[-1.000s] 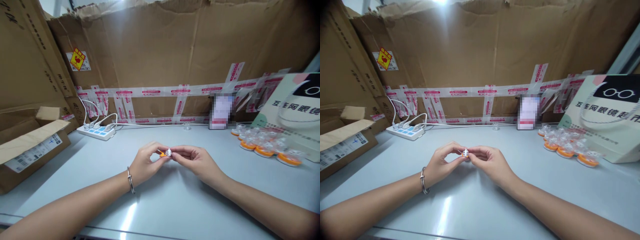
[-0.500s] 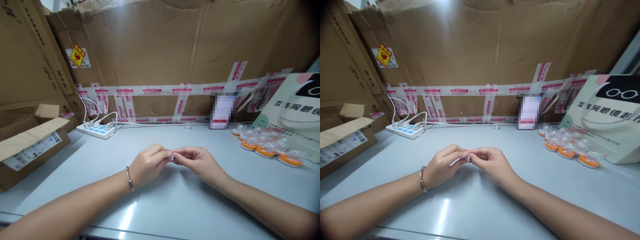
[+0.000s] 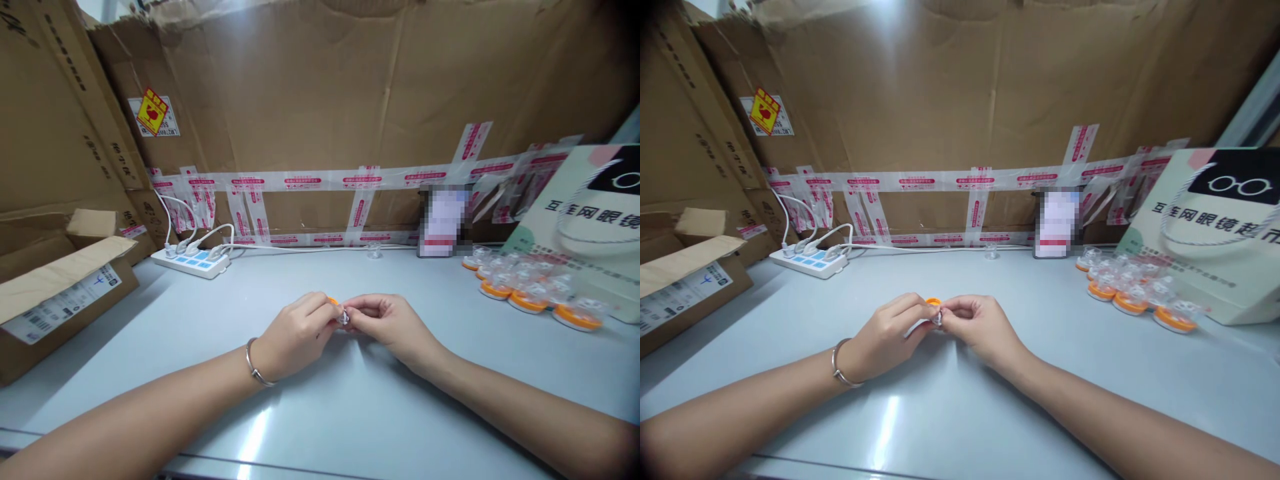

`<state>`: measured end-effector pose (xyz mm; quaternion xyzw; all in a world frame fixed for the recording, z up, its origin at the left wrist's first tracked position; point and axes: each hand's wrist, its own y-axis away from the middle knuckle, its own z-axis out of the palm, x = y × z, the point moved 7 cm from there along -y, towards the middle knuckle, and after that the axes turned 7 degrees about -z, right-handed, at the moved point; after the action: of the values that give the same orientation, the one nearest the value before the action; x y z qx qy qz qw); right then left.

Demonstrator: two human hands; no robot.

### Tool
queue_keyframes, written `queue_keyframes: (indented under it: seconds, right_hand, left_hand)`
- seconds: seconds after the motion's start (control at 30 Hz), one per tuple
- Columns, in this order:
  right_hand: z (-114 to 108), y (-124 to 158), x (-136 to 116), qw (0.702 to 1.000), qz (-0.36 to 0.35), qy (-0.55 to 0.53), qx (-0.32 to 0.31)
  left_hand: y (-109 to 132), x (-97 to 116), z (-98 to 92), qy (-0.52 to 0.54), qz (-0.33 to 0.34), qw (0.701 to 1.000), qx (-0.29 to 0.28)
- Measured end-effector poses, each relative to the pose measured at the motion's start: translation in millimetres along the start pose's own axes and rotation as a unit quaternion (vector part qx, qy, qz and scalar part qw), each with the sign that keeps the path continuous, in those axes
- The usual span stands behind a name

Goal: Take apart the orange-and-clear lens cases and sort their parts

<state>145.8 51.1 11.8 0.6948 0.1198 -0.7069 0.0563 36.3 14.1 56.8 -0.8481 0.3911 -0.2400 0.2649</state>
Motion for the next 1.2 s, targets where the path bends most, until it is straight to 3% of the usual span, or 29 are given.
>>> queue_keyframes:
  seconds: [0.23, 0.37, 0.5, 0.63, 0.77, 0.9, 1.0, 1.2]
  right_hand:
    - [0, -2, 8, 0.995, 0.071, -0.063, -0.006]
    - [4, 1, 9, 0.992, 0.102, -0.070, -0.030]
    - [4, 0, 5, 0.992, 0.081, -0.093, -0.040]
    - [4, -3, 2, 0.994, 0.052, -0.086, -0.037]
    - [2, -4, -6, 0.998, 0.005, -0.059, -0.007]
    - [-5, -4, 2, 0.991, 0.074, -0.107, 0.043]
    - [-21, -11, 1, 0.988, 0.059, -0.104, 0.094]
    - [-44, -30, 3, 0.997, -0.021, 0.010, 0.079]
  left_hand:
    - [-1, -16, 4.3, 0.196, -0.097, 0.976, -0.023]
    - [-2, -17, 6.0, 0.240, -0.124, 0.962, -0.034]
    - [-4, -22, 6.1, 0.266, -0.167, 0.949, -0.029]
    - [-4, -25, 6.1, 0.275, -0.198, 0.941, -0.007]
    - [-4, -19, 0.0, 0.235, -0.140, 0.961, 0.031]
    - [-3, -16, -11.1, 0.170, -0.080, 0.980, 0.074]
    - [-3, -26, -15.9, 0.176, -0.115, 0.974, 0.088]
    - [-4, -37, -9.6, 0.215, -0.185, 0.958, 0.050]
